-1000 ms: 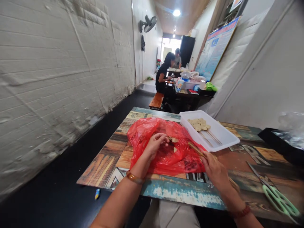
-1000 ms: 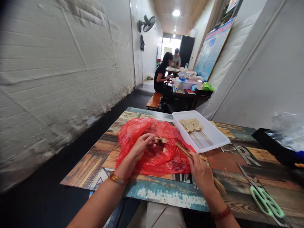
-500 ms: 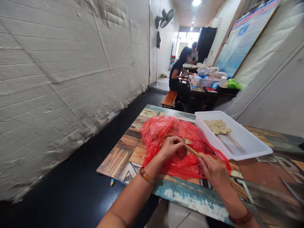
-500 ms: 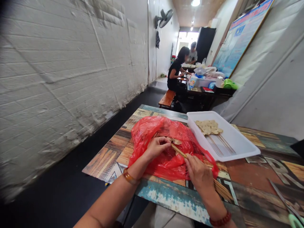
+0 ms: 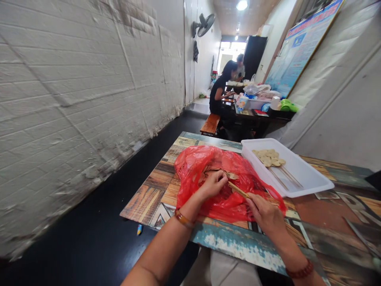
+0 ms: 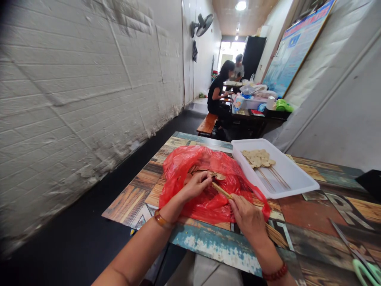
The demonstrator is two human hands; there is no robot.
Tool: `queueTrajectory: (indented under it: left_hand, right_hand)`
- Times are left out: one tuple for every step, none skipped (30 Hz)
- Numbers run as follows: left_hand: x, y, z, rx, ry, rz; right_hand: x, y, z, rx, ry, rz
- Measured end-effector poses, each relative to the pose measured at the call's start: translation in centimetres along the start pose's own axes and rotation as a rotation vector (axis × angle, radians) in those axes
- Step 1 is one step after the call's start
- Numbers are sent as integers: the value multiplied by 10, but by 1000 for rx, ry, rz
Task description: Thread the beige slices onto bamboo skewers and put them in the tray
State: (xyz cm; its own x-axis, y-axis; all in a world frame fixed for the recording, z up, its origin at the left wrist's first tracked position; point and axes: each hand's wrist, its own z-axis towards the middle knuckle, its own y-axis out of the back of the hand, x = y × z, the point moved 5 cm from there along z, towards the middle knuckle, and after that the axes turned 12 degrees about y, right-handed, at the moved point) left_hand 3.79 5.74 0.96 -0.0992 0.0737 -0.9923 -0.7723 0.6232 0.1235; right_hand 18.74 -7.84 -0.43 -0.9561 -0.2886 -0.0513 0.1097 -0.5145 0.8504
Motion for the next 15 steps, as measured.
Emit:
queueTrajectory:
  left_hand:
    - [0, 2, 0, -31, 9, -12]
    - [1, 5, 1, -68, 20, -36]
    - [2, 9, 1, -110, 31, -72]
    - [2, 12, 1, -151, 41, -120]
    - [3, 16, 2, -189, 48, -175]
    - [4, 19, 2, -225, 53, -230]
    - [5, 23, 2, -259, 57, -279]
    - [6, 26, 2, -293, 60, -321]
    - [7, 29, 2, -327, 62, -358]
    - [8, 32, 2, -355, 63, -394]
    - [9, 35, 2, -377, 62, -435]
    - [10, 37, 2, -391, 62, -482]
    - [11, 39, 2, -398, 66, -532]
    - [12, 42, 3, -402, 72, -578]
    - [13, 44, 3, -405, 80, -614]
  right_hand:
    - [-1, -1, -2, 2, -3, -12]
    - [-2, -1, -4, 5, -7, -27]
    - [-4, -1, -8, 6, -11, -45]
    - [-7, -1, -12, 8, -19, -64]
    - [-10, 0, -18, 12, -28, -83]
    - [-15, 1, -25, 14, -41, -101]
    - [-21, 3, -32, 28, -61, -113]
    - [-27, 4, -41, 45, -74, -110]
    - [-33, 6, -49, 61, -75, -99]
    - [-39, 8, -58, 80, -77, -92]
    - [-46, 10, -66, 99, -80, -86]
    - [-52, 13, -75, 99, -82, -86]
    - [-57, 15, -82, 103, -67, -76]
    - [-63, 19, -88, 81, -65, -80]
    - [-68, 22, -94, 72, -61, -78]
